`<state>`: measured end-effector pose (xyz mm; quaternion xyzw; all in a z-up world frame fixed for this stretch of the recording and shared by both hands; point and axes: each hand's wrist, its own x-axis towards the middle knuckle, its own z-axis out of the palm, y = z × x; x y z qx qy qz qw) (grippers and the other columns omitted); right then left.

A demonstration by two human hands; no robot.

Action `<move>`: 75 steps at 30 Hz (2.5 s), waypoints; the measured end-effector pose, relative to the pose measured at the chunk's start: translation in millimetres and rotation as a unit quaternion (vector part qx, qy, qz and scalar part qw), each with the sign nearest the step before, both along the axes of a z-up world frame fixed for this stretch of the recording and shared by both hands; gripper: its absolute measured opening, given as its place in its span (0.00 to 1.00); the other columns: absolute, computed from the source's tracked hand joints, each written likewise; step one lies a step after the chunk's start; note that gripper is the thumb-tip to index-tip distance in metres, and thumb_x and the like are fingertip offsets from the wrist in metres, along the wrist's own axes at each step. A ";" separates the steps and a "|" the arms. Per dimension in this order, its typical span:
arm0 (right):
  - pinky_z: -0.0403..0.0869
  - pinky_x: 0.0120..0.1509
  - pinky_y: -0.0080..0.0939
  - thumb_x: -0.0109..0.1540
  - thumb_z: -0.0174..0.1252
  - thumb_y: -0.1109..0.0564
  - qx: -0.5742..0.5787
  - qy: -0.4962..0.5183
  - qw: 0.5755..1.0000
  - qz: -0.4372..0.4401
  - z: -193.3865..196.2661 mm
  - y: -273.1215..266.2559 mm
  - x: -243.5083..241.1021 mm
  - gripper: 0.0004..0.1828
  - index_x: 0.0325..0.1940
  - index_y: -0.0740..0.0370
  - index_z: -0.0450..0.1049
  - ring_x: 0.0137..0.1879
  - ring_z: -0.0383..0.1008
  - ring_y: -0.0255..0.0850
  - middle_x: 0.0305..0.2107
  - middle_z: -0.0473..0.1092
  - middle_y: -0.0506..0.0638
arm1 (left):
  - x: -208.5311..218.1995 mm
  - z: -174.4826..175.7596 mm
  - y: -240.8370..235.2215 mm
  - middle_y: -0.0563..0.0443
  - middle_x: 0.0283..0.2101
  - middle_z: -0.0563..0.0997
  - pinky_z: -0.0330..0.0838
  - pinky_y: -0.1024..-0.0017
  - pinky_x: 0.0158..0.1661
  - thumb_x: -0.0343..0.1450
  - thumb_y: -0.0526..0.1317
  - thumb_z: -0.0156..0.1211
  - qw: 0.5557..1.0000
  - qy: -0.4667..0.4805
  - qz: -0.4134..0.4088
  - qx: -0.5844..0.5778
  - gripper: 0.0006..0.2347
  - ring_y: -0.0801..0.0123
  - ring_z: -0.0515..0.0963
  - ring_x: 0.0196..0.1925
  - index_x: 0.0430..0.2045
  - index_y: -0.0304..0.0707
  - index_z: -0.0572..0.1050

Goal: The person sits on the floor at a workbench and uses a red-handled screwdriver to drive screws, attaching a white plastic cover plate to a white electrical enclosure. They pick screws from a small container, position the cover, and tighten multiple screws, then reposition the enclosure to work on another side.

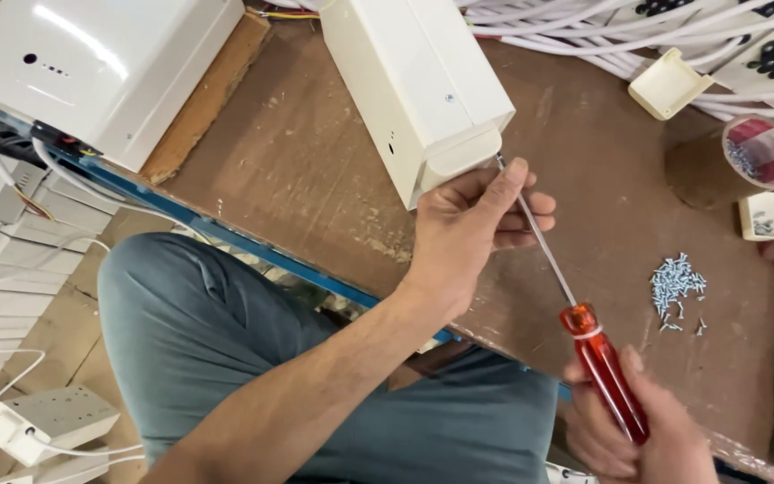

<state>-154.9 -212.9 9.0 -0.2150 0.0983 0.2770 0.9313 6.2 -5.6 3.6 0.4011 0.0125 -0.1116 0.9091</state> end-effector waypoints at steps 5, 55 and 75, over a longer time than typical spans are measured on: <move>0.60 0.34 0.27 0.73 0.44 0.41 -0.840 -0.440 0.282 -0.149 40.0 44.3 8.8 0.26 0.53 0.70 0.68 0.31 0.66 0.23 0.30 0.63 0.36 | -2.2 0.5 3.0 0.48 0.34 0.86 0.83 0.72 0.36 0.76 0.46 0.61 1.000 -0.027 0.002 -0.003 0.11 0.70 0.87 0.36 0.38 0.36 0.79; 0.78 0.50 0.50 0.64 0.68 0.46 -0.966 -0.105 0.218 -0.086 -74.1 -152.2 39.2 0.15 0.42 0.61 0.83 0.39 0.81 0.53 0.30 0.78 0.57 | -56.8 -48.2 11.5 0.47 0.42 0.84 0.81 0.75 0.41 0.77 0.40 0.57 0.962 0.016 -0.251 0.102 0.12 0.73 0.84 0.40 0.48 0.30 0.77; 0.77 0.48 0.47 0.62 0.73 0.48 -0.962 -0.084 0.237 -0.110 -71.8 -153.2 36.8 0.17 0.43 0.64 0.83 0.39 0.81 0.50 0.31 0.79 0.58 | -66.2 -46.8 23.7 0.49 0.40 0.85 0.81 0.75 0.40 0.77 0.42 0.57 0.967 -0.018 -0.238 0.093 0.12 0.73 0.84 0.39 0.46 0.31 0.78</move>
